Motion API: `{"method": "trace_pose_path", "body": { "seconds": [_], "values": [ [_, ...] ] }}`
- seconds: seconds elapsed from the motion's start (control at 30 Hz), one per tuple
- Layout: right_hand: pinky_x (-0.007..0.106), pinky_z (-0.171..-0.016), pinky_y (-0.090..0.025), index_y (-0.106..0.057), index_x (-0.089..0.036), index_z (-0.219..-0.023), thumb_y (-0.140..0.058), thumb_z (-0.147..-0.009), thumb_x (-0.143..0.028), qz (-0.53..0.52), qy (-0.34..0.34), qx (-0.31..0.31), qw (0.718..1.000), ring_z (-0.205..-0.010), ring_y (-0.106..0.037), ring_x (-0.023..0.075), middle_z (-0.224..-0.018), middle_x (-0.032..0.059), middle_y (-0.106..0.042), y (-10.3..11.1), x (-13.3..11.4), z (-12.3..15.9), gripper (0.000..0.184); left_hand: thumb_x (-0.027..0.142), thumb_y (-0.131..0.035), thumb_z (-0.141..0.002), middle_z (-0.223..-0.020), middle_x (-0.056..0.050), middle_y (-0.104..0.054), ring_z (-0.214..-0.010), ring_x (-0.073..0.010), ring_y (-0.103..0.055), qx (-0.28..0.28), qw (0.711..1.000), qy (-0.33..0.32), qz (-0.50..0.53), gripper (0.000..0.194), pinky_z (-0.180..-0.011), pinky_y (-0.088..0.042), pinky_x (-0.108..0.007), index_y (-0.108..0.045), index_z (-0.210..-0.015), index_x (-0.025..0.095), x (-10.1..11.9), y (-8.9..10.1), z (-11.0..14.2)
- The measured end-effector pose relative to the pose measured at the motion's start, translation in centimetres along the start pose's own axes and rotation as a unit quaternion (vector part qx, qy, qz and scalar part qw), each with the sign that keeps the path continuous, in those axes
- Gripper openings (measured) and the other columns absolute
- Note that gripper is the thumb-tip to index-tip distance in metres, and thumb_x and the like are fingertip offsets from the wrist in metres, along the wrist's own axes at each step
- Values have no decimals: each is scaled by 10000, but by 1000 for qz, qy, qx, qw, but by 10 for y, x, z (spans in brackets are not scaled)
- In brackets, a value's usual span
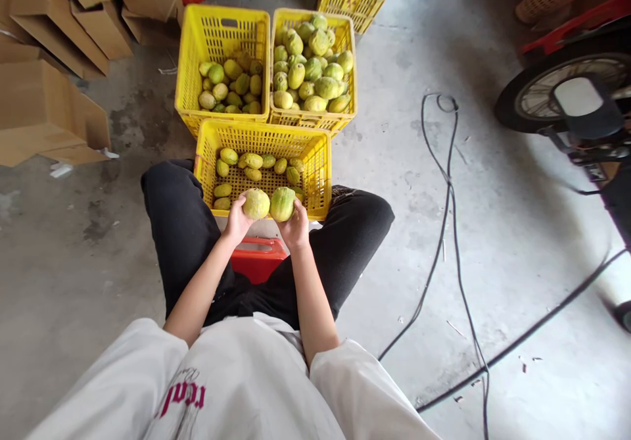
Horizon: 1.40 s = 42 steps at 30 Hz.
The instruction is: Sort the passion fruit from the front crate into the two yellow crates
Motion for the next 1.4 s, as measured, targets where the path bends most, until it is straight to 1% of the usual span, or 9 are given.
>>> {"method": "trace_pose_path", "body": {
  "seconds": [0.1,0.23,0.43,0.57,0.77,0.93,1.03,1.2,1.4],
  "values": [
    [463,-1093,-682,-693,-325,-1101,-761,-935,-419,3,12,21,1000,-1261,-764,261,-1167,-10,-821,2,-3,1,202,287,-732,-856,-1390,-95,-781,-1474,-342,-686,-9,1000,-2,-14,331,-1165,-655,-492,-713,-1185,258,-1,1,-2],
    [503,-1072,-680,-644,-338,-1067,-719,-933,-450,-6,19,22,1000,-1216,-736,261,-1173,-26,-789,-1,-4,2,190,217,-727,-843,-1367,-63,-773,-1465,-300,-681,20,999,-15,-26,338,-1157,-638,-435,-690,-1171,288,0,7,-6],
    [513,-1068,-679,-627,-336,-1058,-664,-877,-304,-3,14,10,1000,-1205,-725,252,-1152,-34,-787,-7,-5,6,187,231,-847,-763,-1378,-63,-785,-1497,-312,-675,5,998,-42,-43,569,-1184,-604,-413,-703,-1310,299,3,8,-9],
    [492,-1075,-692,-665,-332,-1076,-669,-870,-246,-10,6,20,1000,-1227,-745,253,-1141,-25,-812,-6,-7,7,223,211,-916,-761,-1387,-79,-794,-1526,-310,-660,-6,997,-54,-56,577,-1170,-584,-355,-728,-1301,289,1,8,-10],
    [439,-1079,-692,-722,-310,-1074,-734,-882,-321,36,3,-29,999,-1260,-771,265,-1167,26,-844,-6,0,-1,193,197,-989,-693,-1355,-48,-757,-1527,-263,-627,-9,994,-98,-45,638,-1155,-543,-305,-680,-1239,314,2,4,-9],
    [454,-1099,-680,-681,-319,-1080,-798,-885,-358,54,13,-35,998,-1281,-766,253,-1158,-4,-826,0,5,-4,230,263,-1044,-648,-1342,-38,-732,-1473,-269,-639,1,995,-87,-49,737,-1127,-559,-340,-630,-1254,323,2,5,-7],
    [475,-1099,-691,-682,-331,-1105,-836,-865,-330,42,10,-26,999,-1276,-765,249,-1178,-17,-819,0,6,-1,285,284,-1018,-702,-1363,-38,-735,-1441,-264,-664,13,996,-69,-52,669,-1134,-577,-361,-631,-1246,322,0,8,-8],
    [494,-1098,-712,-727,-310,-1132,-918,-834,-360,44,3,-38,998,-1326,-760,277,-1244,17,-823,-6,5,4,358,336,-840,-897,-1352,-67,-777,-1513,-296,-651,15,1000,-25,-9,341,-1201,-584,-418,-673,-1191,286,-3,6,-9],
    [511,-1153,-691,-700,-315,-1147,-968,-768,-328,53,14,-30,998,-1336,-742,276,-1228,13,-809,-4,5,5,464,248,-813,-834,-1316,-59,-785,-1487,-303,-666,18,999,-34,-16,372,-1188,-590,-424,-685,-1182,284,3,3,-7]
  ]
}}
Point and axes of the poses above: each hand's wrist, its own z-axis away from the middle knuckle, its own y-axis out of the back of the hand, x = y × z, the point moved 8 cm from there along -z, towards the middle knuckle
